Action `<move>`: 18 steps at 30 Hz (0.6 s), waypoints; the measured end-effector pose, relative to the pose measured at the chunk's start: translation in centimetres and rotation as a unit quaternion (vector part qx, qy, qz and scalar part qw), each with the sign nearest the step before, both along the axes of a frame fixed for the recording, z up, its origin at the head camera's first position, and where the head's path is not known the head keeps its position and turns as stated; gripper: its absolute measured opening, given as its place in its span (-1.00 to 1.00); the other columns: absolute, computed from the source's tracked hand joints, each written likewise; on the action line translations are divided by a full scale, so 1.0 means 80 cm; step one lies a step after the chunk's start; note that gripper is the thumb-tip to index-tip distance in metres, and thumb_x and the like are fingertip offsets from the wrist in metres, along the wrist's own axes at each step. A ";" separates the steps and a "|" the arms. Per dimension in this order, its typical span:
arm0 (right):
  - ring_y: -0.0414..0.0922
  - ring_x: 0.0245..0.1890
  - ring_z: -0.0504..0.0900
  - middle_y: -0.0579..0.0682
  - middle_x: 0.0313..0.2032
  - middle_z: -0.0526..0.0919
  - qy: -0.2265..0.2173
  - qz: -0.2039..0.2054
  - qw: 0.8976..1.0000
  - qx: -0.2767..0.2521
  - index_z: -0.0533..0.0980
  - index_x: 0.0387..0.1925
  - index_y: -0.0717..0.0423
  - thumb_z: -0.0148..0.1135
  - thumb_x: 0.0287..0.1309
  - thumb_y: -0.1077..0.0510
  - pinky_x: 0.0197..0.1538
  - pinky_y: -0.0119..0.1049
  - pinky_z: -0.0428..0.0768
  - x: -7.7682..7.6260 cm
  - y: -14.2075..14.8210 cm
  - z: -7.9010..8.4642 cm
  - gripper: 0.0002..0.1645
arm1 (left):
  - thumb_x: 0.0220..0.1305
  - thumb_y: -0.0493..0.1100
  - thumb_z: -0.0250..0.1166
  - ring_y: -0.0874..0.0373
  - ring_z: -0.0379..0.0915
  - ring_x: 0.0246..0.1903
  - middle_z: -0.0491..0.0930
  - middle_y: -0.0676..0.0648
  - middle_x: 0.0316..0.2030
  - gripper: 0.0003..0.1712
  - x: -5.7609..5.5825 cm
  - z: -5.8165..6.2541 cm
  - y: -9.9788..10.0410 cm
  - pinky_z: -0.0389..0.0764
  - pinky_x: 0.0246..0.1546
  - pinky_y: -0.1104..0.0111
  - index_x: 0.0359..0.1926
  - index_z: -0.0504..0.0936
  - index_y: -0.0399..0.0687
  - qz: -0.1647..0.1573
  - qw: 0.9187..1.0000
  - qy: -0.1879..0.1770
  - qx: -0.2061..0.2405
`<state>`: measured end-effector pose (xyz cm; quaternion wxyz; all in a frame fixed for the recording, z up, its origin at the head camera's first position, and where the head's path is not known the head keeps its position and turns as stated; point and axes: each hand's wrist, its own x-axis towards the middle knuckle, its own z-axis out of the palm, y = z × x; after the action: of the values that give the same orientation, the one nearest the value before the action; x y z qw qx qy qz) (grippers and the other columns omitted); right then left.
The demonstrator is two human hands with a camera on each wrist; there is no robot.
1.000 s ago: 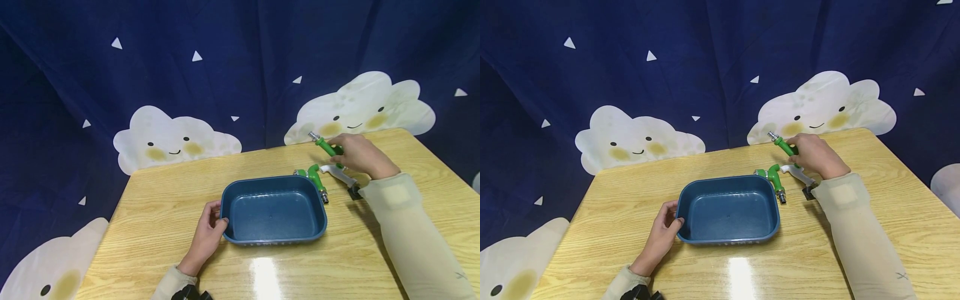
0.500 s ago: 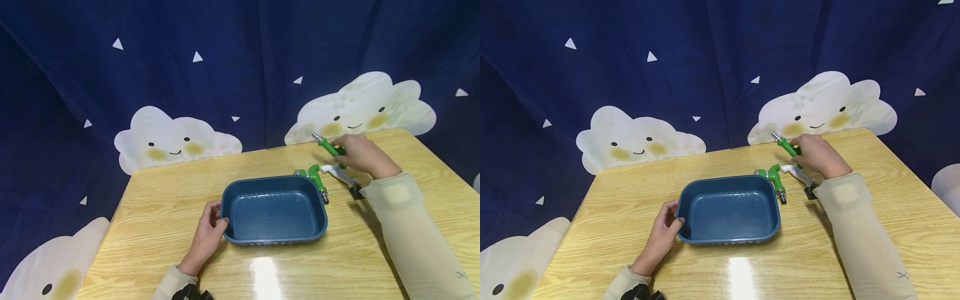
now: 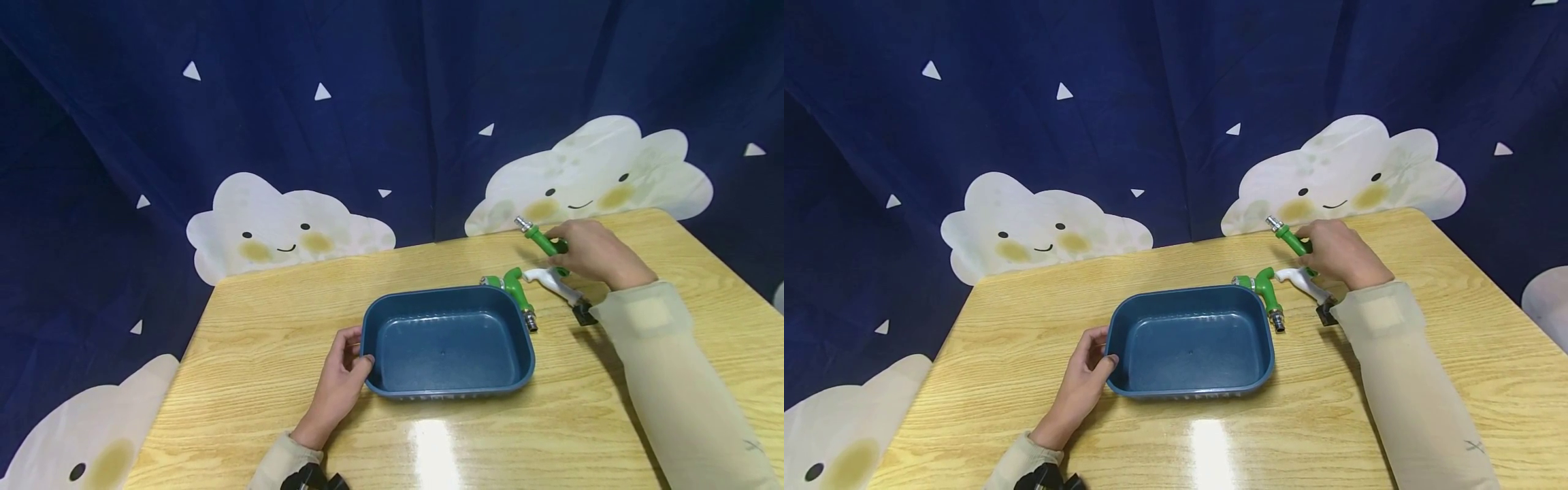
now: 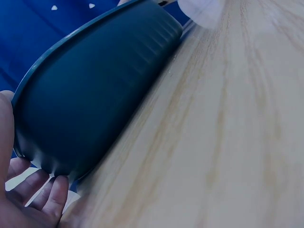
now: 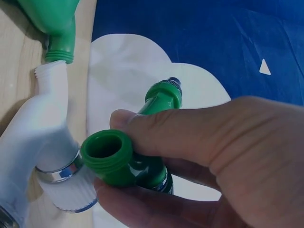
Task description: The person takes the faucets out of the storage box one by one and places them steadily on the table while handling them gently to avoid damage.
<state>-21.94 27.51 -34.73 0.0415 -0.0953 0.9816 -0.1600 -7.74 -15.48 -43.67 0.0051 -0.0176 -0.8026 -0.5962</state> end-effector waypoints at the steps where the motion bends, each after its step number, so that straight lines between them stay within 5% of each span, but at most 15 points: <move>1: 0.08 -0.20 0.61 0.33 0.02 0.72 -0.003 -0.002 1.000 -0.002 0.59 0.20 0.28 0.48 0.16 0.13 -0.13 0.06 0.57 -0.001 0.001 -0.001 -0.41 | 0.34 -0.36 0.17 -0.03 0.54 0.09 0.57 -0.22 0.15 -0.48 0.000 0.000 0.000 0.57 0.03 0.48 0.31 0.45 -0.10 0.000 1.000 0.000 -0.001; 18: 0.07 -0.27 0.62 0.32 -0.09 0.73 -0.019 -0.013 1.000 -0.009 0.56 0.21 0.35 0.45 0.18 0.17 -0.12 0.12 0.58 -0.002 0.011 -0.006 -0.41 | 0.34 -0.36 0.17 -0.04 0.54 0.09 0.57 -0.23 0.14 -0.49 0.000 -0.001 0.000 0.58 0.04 0.47 0.30 0.45 -0.12 -0.003 1.000 0.005 0.004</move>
<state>-22.08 28.38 -35.18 0.0572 -0.0802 0.9803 -0.1710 -7.75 -15.49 -43.75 0.0077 -0.0229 -0.8002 -0.5992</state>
